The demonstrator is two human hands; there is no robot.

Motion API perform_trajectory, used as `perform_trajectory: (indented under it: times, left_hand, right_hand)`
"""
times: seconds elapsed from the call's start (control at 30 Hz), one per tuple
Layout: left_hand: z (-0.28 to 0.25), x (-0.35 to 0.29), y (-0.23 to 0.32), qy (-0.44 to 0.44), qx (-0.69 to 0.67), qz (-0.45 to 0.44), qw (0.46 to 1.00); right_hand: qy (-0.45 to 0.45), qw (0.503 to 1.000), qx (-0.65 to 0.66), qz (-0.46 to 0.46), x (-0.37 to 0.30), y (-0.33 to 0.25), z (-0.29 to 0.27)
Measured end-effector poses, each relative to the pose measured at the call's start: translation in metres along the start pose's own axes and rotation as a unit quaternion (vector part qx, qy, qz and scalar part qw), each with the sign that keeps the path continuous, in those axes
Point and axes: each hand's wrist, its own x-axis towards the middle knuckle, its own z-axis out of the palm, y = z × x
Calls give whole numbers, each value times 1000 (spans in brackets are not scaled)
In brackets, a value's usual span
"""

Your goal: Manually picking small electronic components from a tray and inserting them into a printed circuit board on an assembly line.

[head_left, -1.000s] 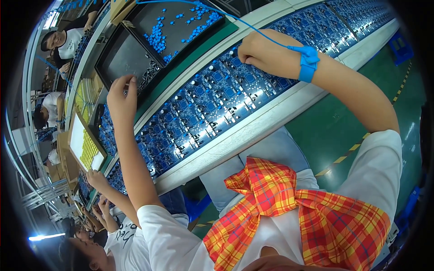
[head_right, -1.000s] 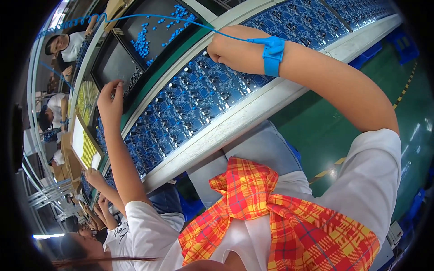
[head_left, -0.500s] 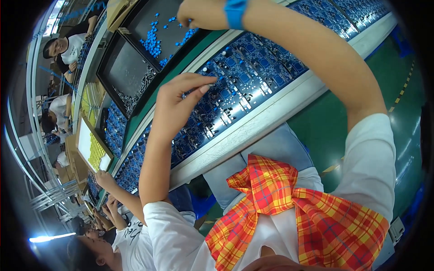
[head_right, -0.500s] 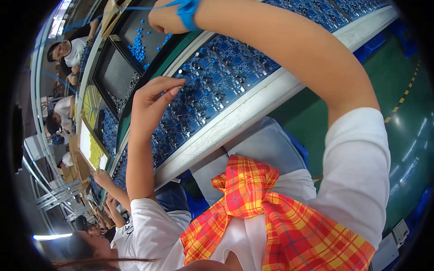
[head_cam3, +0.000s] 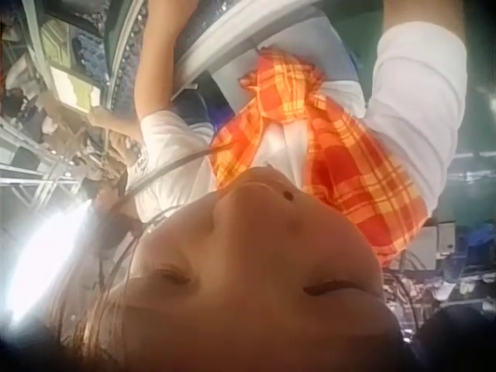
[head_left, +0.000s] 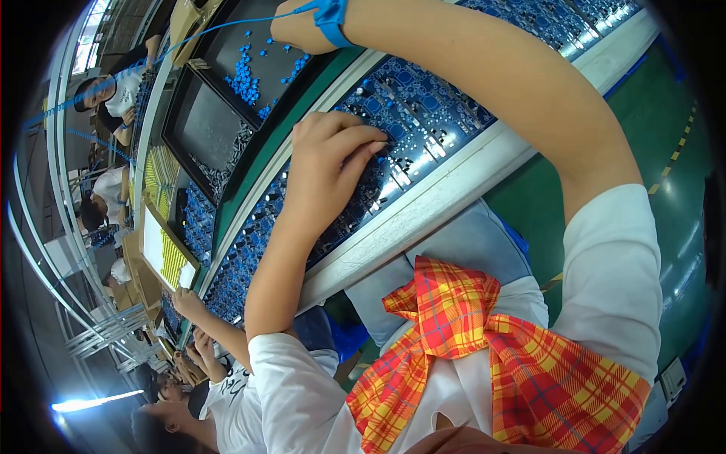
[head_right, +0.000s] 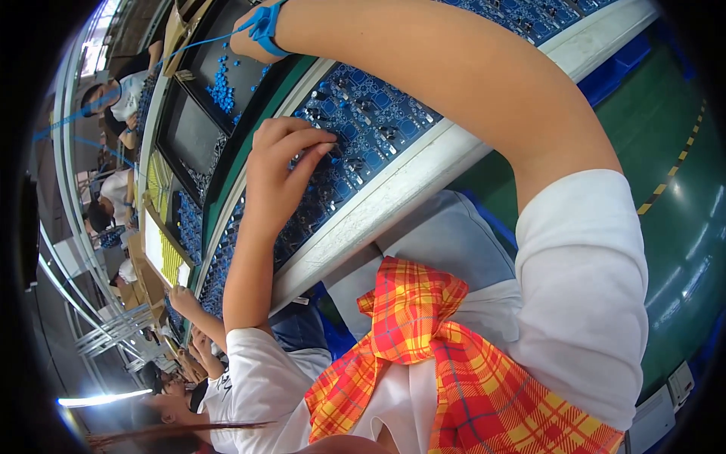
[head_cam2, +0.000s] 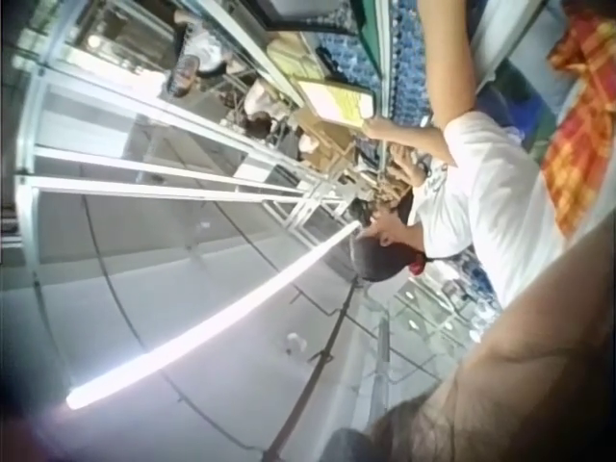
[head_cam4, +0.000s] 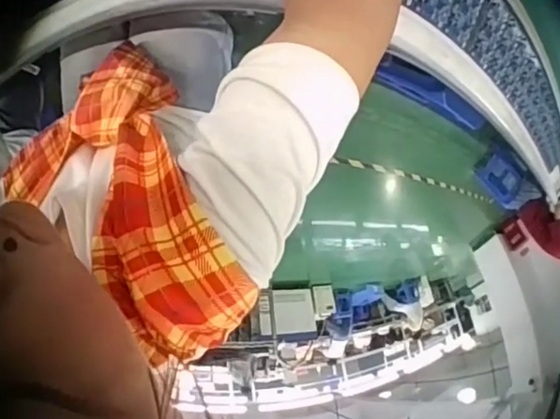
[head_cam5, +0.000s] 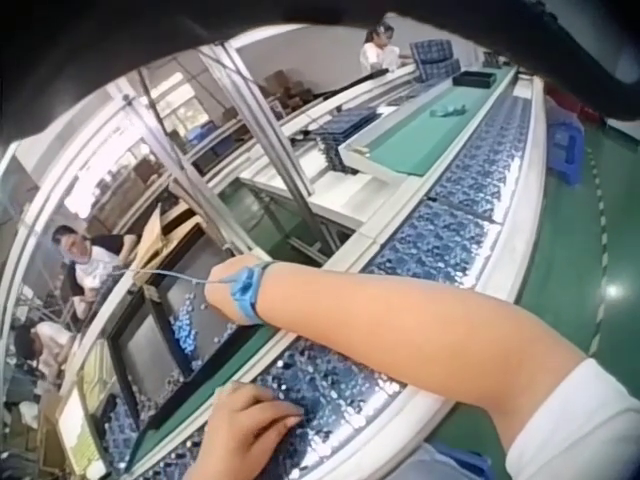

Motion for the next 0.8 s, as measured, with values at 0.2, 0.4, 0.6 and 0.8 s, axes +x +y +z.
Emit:
perform_trajectory:
  times: [0.2, 0.4, 0.6, 0.8]
  left_hand:
    - [9, 1, 2, -15, 94, 51, 994]
    - [14, 6, 5, -11, 124, 75, 989]
    - [9, 10, 3, -25, 164, 91, 982]
    - [7, 5, 2, -14, 207, 157, 966]
  right_hand:
    - [90, 990, 103, -21, -15, 2, 3]
    - [140, 977, 161, -21, -20, 12, 11]
    - [180, 967, 173, -41, -11, 10, 11]
    - [209, 965, 146, -56, -18, 8, 9]
